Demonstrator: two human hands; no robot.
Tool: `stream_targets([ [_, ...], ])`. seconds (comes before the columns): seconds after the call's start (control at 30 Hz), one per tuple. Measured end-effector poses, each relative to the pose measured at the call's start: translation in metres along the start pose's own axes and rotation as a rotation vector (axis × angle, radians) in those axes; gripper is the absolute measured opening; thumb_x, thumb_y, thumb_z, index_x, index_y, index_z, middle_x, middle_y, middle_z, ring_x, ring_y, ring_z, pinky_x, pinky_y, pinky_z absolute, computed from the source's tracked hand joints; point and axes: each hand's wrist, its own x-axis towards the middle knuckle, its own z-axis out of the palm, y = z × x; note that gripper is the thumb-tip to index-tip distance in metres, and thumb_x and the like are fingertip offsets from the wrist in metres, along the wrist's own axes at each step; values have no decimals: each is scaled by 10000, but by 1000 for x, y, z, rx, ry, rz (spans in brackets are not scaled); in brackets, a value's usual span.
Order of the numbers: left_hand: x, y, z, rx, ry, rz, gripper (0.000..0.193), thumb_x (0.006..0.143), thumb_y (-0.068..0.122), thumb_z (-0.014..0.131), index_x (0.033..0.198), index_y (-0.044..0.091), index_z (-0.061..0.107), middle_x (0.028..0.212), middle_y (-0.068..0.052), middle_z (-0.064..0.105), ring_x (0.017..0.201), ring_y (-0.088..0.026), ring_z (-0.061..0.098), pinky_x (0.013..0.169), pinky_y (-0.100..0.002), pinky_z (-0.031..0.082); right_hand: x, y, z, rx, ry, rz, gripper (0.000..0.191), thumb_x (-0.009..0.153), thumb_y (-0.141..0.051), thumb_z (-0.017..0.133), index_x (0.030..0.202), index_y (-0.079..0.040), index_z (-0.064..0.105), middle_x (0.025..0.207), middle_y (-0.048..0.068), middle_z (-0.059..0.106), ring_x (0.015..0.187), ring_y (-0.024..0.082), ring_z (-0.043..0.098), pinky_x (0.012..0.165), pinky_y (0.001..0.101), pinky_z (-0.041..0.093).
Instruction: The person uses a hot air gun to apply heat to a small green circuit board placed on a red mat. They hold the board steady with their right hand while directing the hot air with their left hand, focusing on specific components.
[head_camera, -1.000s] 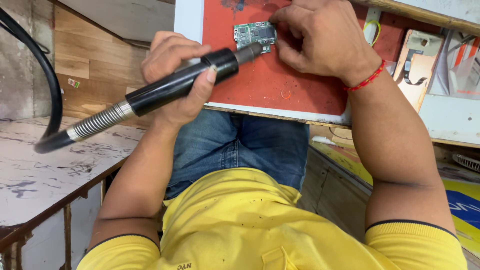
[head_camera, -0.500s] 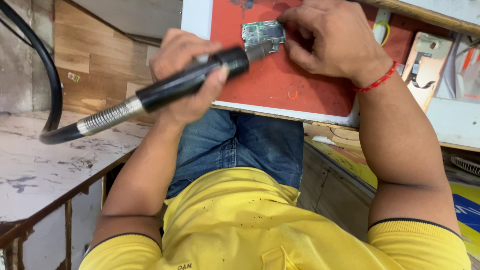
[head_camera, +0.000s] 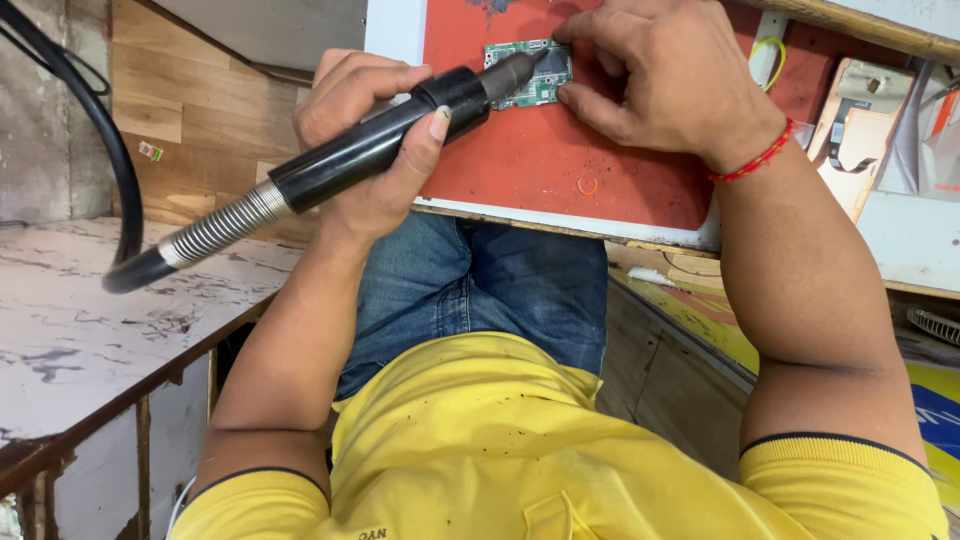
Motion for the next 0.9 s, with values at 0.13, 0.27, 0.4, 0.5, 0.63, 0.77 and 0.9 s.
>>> stream_targets([
  [0.13, -1, 2, -1, 35, -2, -33, 314, 989, 332, 743, 1069, 31, 707, 969, -94, 726, 954, -205, 656, 900, -343, 522, -4, 4, 4, -26, 2, 6, 238, 902, -157, 795, 1108, -74, 712, 789, 43, 618, 713, 233, 623, 680, 381, 483],
  [0.27, 0, 1, 0, -43, 17, -43, 320, 971, 342, 733, 1044, 32, 693, 990, -88, 722, 948, -201, 648, 866, -332, 523, -8, 7, 8, -27, 4, 27, 244, 898, -157, 783, 1114, -72, 705, 808, 43, 621, 722, 235, 622, 683, 381, 482],
  [0.4, 1, 2, -1, -44, -6, -69, 328, 944, 336, 739, 1026, 20, 705, 930, -82, 709, 899, -192, 637, 824, -343, 501, -9, 9, 9, -7, -7, 39, 244, 904, -133, 756, 1131, -58, 707, 804, 51, 619, 712, 235, 621, 670, 381, 481],
  [0.5, -1, 7, -3, -19, 22, -134, 330, 986, 337, 736, 1059, 17, 697, 977, -98, 699, 918, -204, 615, 834, -329, 514, -10, 7, 8, 1, -7, 64, 216, 938, -138, 748, 1131, -51, 705, 806, 60, 623, 702, 238, 618, 661, 380, 483],
  [0.63, -1, 10, -3, -19, 38, -132, 324, 990, 322, 744, 1070, 13, 693, 966, -107, 697, 954, -217, 634, 868, -335, 521, -8, 1, -2, -75, -21, 87, 193, 949, -158, 735, 1111, -61, 697, 843, 76, 638, 725, 248, 629, 688, 387, 505],
  [0.77, 0, 10, -4, -41, -27, -83, 321, 946, 313, 747, 1042, 13, 689, 959, -100, 685, 940, -220, 638, 869, -338, 519, -2, -12, -16, -106, -22, 68, 309, 855, -147, 741, 1138, -34, 691, 835, 95, 642, 740, 287, 632, 638, 392, 502],
  [0.9, -3, 10, -4, -41, 22, -114, 329, 996, 319, 738, 1088, 8, 685, 982, -113, 703, 975, -217, 641, 868, -323, 530, 6, -17, -18, -78, -50, 56, 436, 790, -241, 830, 1148, -25, 704, 767, 123, 614, 662, 317, 620, 577, 422, 485],
])
